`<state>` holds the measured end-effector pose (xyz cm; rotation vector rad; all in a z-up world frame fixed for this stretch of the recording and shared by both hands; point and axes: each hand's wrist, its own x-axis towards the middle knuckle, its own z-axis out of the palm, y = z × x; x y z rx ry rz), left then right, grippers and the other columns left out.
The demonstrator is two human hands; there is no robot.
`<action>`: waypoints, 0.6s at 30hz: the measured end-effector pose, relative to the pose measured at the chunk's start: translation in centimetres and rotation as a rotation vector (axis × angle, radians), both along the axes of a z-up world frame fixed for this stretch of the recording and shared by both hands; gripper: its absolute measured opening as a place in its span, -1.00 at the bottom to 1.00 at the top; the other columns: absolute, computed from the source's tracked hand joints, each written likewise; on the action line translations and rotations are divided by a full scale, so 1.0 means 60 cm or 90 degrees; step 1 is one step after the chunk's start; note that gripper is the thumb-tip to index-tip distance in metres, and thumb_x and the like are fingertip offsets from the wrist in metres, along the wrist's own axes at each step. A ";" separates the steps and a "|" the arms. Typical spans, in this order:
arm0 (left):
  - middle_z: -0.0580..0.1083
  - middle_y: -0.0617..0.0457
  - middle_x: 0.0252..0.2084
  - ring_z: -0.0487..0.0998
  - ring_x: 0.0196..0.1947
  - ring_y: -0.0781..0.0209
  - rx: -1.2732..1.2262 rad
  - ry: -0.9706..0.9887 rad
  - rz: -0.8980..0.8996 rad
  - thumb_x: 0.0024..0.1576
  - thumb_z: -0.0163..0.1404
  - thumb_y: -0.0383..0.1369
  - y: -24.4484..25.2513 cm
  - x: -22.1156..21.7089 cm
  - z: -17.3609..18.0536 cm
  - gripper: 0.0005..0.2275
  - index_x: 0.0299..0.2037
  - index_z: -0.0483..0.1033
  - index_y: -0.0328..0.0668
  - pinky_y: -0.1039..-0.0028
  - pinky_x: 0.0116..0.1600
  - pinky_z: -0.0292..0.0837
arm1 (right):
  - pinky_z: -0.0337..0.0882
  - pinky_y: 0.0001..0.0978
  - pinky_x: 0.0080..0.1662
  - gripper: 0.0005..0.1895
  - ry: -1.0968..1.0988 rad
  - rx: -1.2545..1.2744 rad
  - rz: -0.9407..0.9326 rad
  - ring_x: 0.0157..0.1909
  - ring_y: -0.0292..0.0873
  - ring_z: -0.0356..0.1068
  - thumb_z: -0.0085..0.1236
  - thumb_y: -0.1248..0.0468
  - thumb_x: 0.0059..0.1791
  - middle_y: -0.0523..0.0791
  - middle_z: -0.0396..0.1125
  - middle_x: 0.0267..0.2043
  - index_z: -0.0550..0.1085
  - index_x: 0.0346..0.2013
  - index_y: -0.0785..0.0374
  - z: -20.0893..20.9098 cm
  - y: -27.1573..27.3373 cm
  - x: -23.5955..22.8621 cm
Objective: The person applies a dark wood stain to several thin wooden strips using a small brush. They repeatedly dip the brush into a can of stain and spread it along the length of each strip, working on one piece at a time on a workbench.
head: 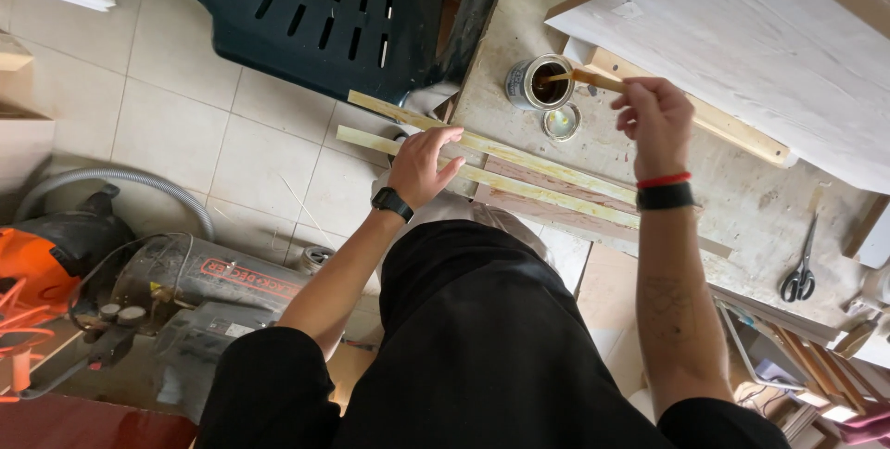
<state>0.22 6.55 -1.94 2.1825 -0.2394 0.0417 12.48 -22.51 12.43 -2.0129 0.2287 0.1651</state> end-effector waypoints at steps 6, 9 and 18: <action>0.52 0.00 -0.04 0.53 -0.03 0.05 -0.026 -0.031 -0.036 0.15 0.07 -0.33 0.002 0.011 0.022 -0.65 0.12 0.35 -0.18 0.22 0.05 0.41 | 0.17 -0.72 -0.49 -0.89 0.061 0.403 -0.146 -0.48 -0.48 0.27 -0.01 0.27 0.10 -0.32 0.31 -0.49 0.46 -0.29 0.07 0.151 -0.028 -0.012; 0.52 -0.01 -0.04 0.53 -0.03 0.05 -0.023 -0.035 -0.045 0.15 0.08 -0.33 -0.004 0.010 0.025 -0.66 0.11 0.35 -0.17 0.22 0.03 0.41 | 0.16 -0.76 -0.32 -0.91 0.029 0.548 -0.047 -0.36 -0.58 0.19 0.05 0.06 0.15 -0.50 0.28 -0.35 0.47 -0.24 -0.17 0.199 -0.094 -0.021; 0.50 0.09 -0.05 0.55 -0.05 0.13 -0.007 -0.005 -0.031 0.13 0.07 -0.29 -0.032 -0.024 0.006 -0.65 0.11 0.35 -0.07 0.25 0.04 0.44 | 0.02 -0.69 -0.58 -0.91 0.054 0.377 -0.156 -0.62 -0.43 0.08 -0.05 0.22 0.06 -0.28 0.15 -0.59 0.41 -0.32 0.02 0.030 0.008 -0.020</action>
